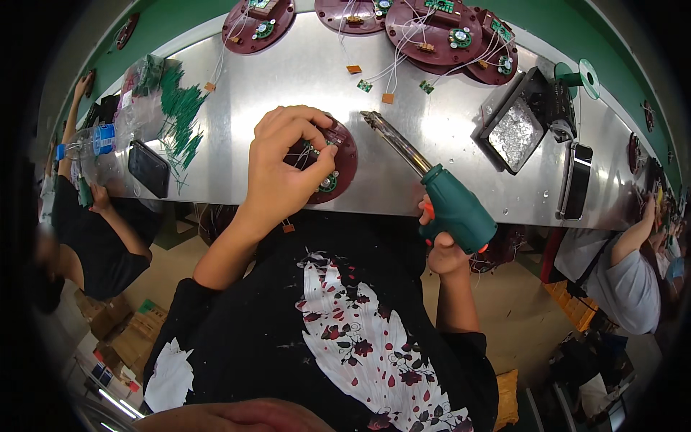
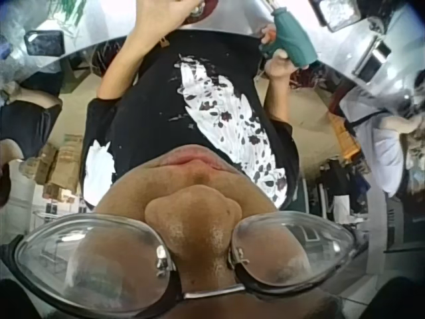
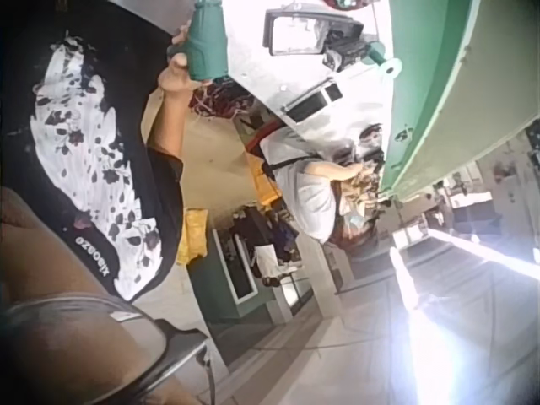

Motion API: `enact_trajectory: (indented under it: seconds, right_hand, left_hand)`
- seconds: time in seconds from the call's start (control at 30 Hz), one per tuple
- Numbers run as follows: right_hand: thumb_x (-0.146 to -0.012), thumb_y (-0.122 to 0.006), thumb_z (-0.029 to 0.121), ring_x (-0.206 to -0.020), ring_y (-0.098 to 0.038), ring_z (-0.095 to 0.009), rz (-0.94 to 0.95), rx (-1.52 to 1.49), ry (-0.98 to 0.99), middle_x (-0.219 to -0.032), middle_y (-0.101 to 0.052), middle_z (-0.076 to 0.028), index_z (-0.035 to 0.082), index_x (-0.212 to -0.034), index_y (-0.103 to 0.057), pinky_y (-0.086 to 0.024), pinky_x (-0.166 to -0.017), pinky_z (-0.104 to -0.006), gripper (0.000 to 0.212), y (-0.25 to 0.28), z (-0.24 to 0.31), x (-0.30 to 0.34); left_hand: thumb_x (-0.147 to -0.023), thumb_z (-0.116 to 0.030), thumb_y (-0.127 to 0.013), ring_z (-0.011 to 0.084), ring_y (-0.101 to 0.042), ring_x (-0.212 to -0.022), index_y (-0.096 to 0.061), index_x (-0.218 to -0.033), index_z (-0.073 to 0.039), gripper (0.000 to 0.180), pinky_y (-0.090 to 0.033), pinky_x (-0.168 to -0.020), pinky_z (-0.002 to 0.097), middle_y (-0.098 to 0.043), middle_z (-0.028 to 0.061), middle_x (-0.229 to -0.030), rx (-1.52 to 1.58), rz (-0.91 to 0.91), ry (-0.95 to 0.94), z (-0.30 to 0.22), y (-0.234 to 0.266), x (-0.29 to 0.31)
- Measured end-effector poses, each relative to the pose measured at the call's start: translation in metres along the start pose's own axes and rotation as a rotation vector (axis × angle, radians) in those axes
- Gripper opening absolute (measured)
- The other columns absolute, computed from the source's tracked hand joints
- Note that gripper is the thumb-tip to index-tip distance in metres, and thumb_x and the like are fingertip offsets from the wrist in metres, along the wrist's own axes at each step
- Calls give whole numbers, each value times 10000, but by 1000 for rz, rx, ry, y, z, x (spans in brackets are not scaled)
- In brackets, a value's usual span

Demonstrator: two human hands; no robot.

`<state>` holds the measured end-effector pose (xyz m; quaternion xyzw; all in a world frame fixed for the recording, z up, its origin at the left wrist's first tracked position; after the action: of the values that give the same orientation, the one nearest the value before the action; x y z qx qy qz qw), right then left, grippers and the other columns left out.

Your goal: Soldering wires onto circular printed circuit boards on a factory assembly line.

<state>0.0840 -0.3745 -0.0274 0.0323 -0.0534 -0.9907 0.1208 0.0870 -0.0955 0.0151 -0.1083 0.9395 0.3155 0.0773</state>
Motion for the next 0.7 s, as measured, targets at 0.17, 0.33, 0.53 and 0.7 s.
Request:
enact_trajectory:
  seconds: [0.17,0.33,0.53,0.7]
  right_hand:
    - [-944,-506,754,-754,-601,-200,-19,-9,39,-956,-672,-160,-100,-1221,-596,-488,-708,-332,902,1,-4,-4]
    - [-957,-520,725,-751,-600,-205,-28,-48,41,-938,-669,-155,-103,-1250,-581,-495,-709,-343,880,2,0,0]
    - [-947,-587,690,-747,-654,-179,-110,-113,65,-989,-703,-149,-75,-1166,-675,-528,-662,-310,801,2,-2,-1]
    - [-958,-554,703,-718,-604,-178,-91,-66,109,-920,-668,-151,-106,-1276,-566,-494,-674,-317,869,0,-4,-1]
  left_hand:
    - [-735,-96,-796,258,-626,-1055,-614,-800,-73,195,-355,-1087,453,-698,43,-1080,-61,48,-58,-1,3,-4]
    - [-700,-202,-857,310,-552,-1201,-647,-1035,-80,413,-321,-1116,487,-626,88,-1237,-36,114,-60,-1,14,5]
    - [-634,-276,-921,403,-509,-1284,-564,-1315,-74,795,-390,-1106,460,-553,185,-1374,-288,328,-206,-20,36,7]
    - [-632,-362,-932,422,-492,-1324,-521,-1392,-49,919,-415,-1098,486,-542,219,-1394,-311,456,-188,-15,74,-18]
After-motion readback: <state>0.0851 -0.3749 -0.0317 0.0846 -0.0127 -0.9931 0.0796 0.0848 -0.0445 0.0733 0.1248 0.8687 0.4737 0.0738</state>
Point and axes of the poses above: each hand's wrist, its own x-axis away from the middle knuckle, its own y-axis out of the back of the hand, z = x × y, the point moved 4 cm from there along -x, towards the middle knuckle
